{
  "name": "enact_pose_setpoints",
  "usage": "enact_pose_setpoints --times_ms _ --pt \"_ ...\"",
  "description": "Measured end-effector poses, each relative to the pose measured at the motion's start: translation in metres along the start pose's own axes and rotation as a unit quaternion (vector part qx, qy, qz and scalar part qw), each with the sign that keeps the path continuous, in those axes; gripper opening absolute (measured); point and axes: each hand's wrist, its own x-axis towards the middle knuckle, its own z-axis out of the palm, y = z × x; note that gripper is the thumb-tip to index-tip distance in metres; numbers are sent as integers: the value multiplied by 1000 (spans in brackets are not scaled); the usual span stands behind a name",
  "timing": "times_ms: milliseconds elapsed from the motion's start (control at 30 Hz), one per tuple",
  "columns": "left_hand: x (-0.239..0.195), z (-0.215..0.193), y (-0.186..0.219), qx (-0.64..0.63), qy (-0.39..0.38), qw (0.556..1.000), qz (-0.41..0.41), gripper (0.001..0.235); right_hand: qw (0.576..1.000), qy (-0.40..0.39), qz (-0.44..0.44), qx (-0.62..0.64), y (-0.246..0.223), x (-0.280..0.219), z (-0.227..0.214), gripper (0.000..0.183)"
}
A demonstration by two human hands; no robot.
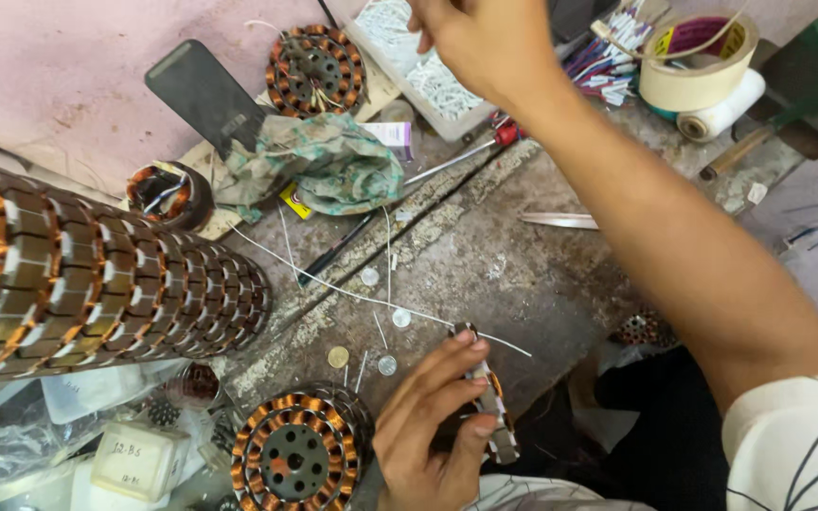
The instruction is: The person assembles electric motor components by inserting wires and securing small parts with scissors and their hands.
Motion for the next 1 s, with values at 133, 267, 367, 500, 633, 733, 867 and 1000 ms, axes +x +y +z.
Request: enact_pose_setpoints --times_ms 133,267,367,500,633,733,867,1000 --pt "3 -3 7 7 -5 1000 6 20 984 22 70 165 -109 -164 -74 8" --pt "1 -3 1 11 0 998 54 20 936 111 157 295 -150 -264 -74 15" --pt "-7 -4 -4 3 1 998 62 21 900 116 201 369 -154 -296 -61 16" --pt "-11 -7 -7 11 2 998 69 21 893 82 176 406 -144 -319 -42 17" --pt "-14 -8 -7 23 14 997 74 21 909 43 173 377 -137 -330 -31 12" --pt "-14 -7 -7 26 14 997 76 22 902 39 173 393 -141 -327 -27 10" --pt "-7 -8 4 44 -22 996 76 23 924 43 164 344 -145 -322 -30 11" --pt "15 -28 36 160 -172 971 52 34 915 58 173 359 -148 -324 -29 11"
